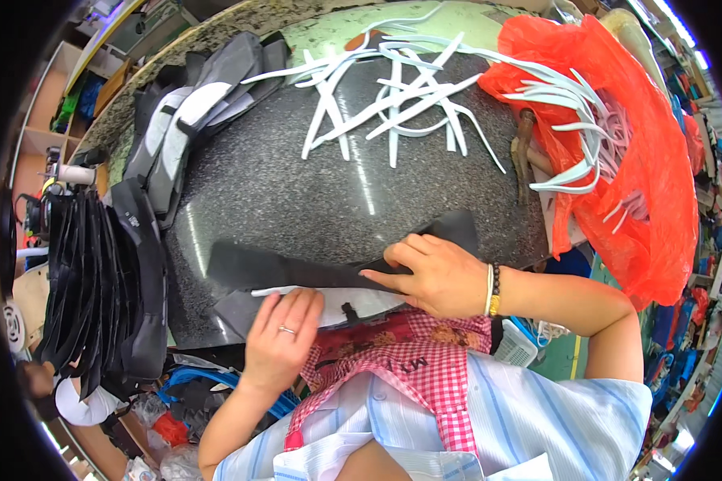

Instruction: The person applies white adhesive tape to the edges of black shoe components by hand. They pick up each piece, align and press the tape firmly along the curved edge, and stack the finished parts.

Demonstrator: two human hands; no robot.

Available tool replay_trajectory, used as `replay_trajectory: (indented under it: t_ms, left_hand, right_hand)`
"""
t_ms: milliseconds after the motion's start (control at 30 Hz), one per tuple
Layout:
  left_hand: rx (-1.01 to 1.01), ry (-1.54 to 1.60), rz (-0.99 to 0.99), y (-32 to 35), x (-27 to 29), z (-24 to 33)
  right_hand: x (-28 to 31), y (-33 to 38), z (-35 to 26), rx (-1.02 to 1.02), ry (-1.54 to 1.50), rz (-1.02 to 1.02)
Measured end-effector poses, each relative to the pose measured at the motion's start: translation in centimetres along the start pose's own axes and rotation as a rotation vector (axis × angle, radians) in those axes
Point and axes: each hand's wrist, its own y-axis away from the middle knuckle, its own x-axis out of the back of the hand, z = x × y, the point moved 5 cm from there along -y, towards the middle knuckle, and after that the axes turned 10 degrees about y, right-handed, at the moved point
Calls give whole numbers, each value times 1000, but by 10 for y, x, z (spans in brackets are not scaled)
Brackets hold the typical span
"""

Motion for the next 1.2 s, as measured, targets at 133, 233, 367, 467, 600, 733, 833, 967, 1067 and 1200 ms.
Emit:
replay_trajectory:
  t_ms: [133,233,367,467,600,733,833,967,1067,1200]
  left_hand:
    - [34,28,79,0,-7,6]
    - [131,81,241,15,-5,1]
    - [347,90,306,36,-7,-9]
    - [433,173,313,43,-14,-11]
    - [459,265,275,44,-2,-18]
    - [954,1245,374,43,14,-69]
    - [1065,1351,400,52,-2,-101]
    - [1031,1668,436,59,-6,-103]
    - [1042,1719,485,55,-5,-100]
    - [984,1250,449,51,-2,-99]
  right_hand:
    - [-3,-32,-29,-114,-420,98]
    - [-5,-53,-36,-282,-426,181]
    - [-5,-65,-43,-327,-440,174]
    - [-6,-72,-51,-174,-364,238]
    - [-20,-61,-73,42,-5,158]
    - [-27,-61,-80,75,155,83]
    - [-30,-61,-85,110,246,82]
    - [-29,-63,-88,73,231,100]
    - [-27,-63,-88,78,250,62]
    - [-29,-66,-89,81,291,28]
